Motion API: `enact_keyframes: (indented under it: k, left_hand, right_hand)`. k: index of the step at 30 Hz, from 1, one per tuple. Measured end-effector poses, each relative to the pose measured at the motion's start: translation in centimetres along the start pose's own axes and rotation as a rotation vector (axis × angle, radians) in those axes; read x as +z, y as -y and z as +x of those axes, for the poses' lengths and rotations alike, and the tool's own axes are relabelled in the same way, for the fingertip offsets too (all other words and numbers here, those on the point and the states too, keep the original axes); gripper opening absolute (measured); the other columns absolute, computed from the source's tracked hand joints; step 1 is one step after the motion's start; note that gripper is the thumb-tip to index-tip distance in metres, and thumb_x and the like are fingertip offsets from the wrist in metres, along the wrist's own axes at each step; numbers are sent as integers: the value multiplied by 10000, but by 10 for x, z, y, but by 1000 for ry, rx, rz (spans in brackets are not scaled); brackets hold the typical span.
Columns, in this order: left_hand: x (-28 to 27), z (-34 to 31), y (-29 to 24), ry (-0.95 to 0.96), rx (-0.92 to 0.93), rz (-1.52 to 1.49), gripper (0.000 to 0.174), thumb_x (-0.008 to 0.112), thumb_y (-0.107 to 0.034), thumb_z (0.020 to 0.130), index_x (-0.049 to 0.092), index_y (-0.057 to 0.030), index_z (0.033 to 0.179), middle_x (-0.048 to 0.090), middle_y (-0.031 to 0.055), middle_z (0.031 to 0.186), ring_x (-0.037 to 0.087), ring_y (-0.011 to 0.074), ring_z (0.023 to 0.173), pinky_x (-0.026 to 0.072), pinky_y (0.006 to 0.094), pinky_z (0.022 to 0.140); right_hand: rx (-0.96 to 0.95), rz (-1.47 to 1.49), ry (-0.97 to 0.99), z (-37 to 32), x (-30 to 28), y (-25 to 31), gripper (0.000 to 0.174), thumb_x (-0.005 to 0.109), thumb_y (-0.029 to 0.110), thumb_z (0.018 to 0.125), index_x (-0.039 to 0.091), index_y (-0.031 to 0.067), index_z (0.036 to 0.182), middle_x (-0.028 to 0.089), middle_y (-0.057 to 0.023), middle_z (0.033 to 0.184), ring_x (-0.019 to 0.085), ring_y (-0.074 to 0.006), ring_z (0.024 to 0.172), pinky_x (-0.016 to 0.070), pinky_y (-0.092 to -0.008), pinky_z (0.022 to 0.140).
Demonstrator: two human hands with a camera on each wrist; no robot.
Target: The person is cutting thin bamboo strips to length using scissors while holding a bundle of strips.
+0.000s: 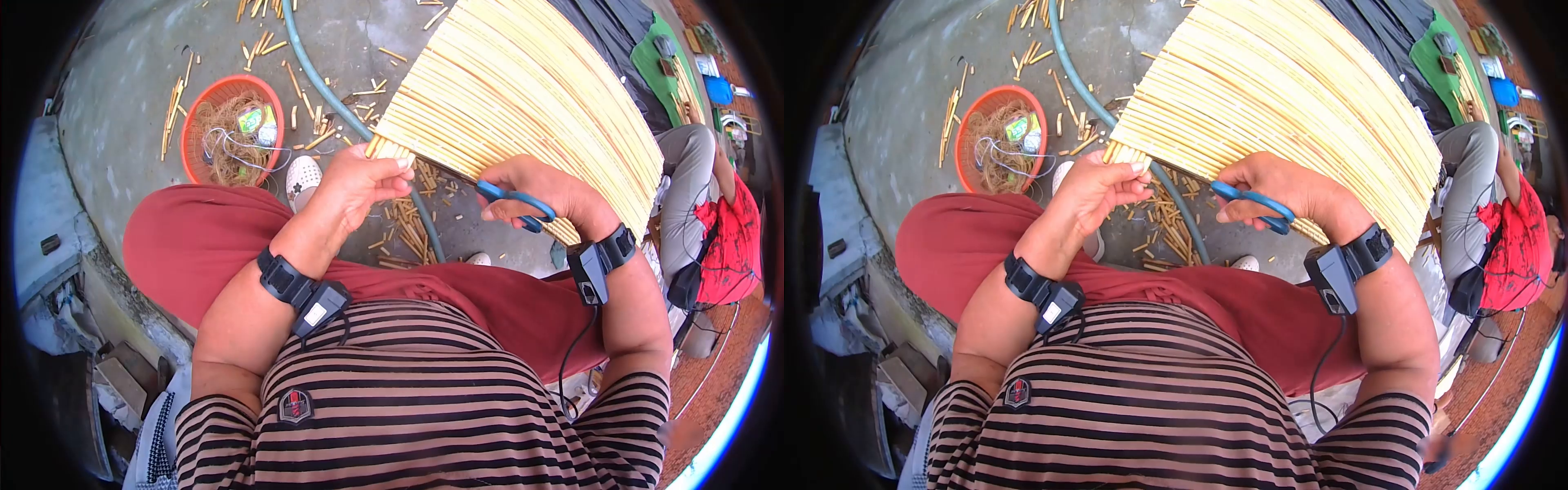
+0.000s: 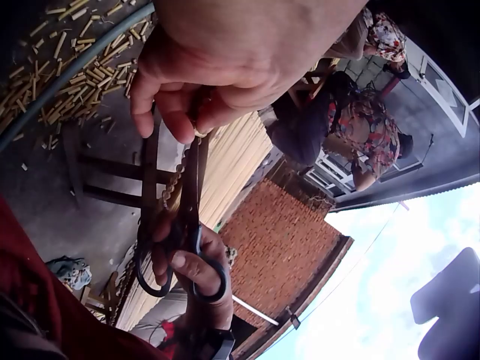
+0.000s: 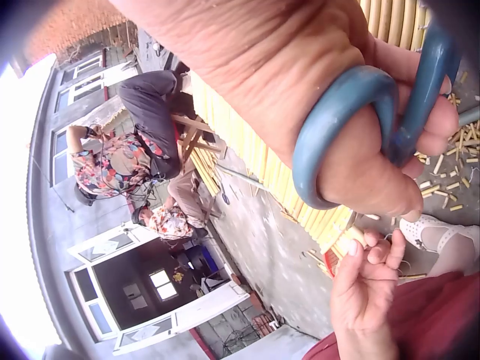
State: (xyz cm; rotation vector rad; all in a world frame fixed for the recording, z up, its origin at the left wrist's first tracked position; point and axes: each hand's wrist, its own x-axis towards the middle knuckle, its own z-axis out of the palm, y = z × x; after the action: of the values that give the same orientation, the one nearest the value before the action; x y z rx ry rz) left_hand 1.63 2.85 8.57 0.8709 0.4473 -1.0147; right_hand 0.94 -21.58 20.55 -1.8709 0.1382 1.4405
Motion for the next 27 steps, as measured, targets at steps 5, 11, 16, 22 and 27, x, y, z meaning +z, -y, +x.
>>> enact_keyframes:
  k: [5,11,16,22,27]
  left_hand:
    - [2,0,-1,-11,6,-13,185,660,-45,821,601,5,989,661,92,822,639,133,647,568,349,730]
    - [0,0,-1,-13,23,2,217,673,-70,817,599,11,1005,658,92,821,629,131,633,573,321,679]
    - [1,0,1,-6,46,22,216,664,-59,824,593,17,1014,655,87,813,628,125,635,575,316,680]
    - [4,-2,-1,-2,52,2,188,643,-21,833,582,14,1007,653,92,836,632,117,653,577,355,756]
    - [6,-3,-2,-4,24,27,192,635,-12,833,577,23,1012,648,88,837,632,122,659,575,362,769]
  right_hand:
    - [28,-15,-52,-2,10,3,166,689,166,802,573,47,795,540,1,601,524,-78,509,424,-244,465]
    - [-68,-201,-144,-5,18,2,158,679,91,790,539,17,787,533,-36,594,515,-94,504,407,-260,465]
    - [-258,-670,-389,-6,29,-10,147,668,111,779,556,19,804,543,-43,591,546,-92,546,413,-265,473]
    - [109,103,-51,-9,21,4,158,617,86,730,569,23,868,572,-26,666,545,-94,576,420,-243,499]
    - [63,75,-8,-9,15,-1,159,601,156,756,572,39,858,592,-30,704,544,-100,569,436,-245,488]
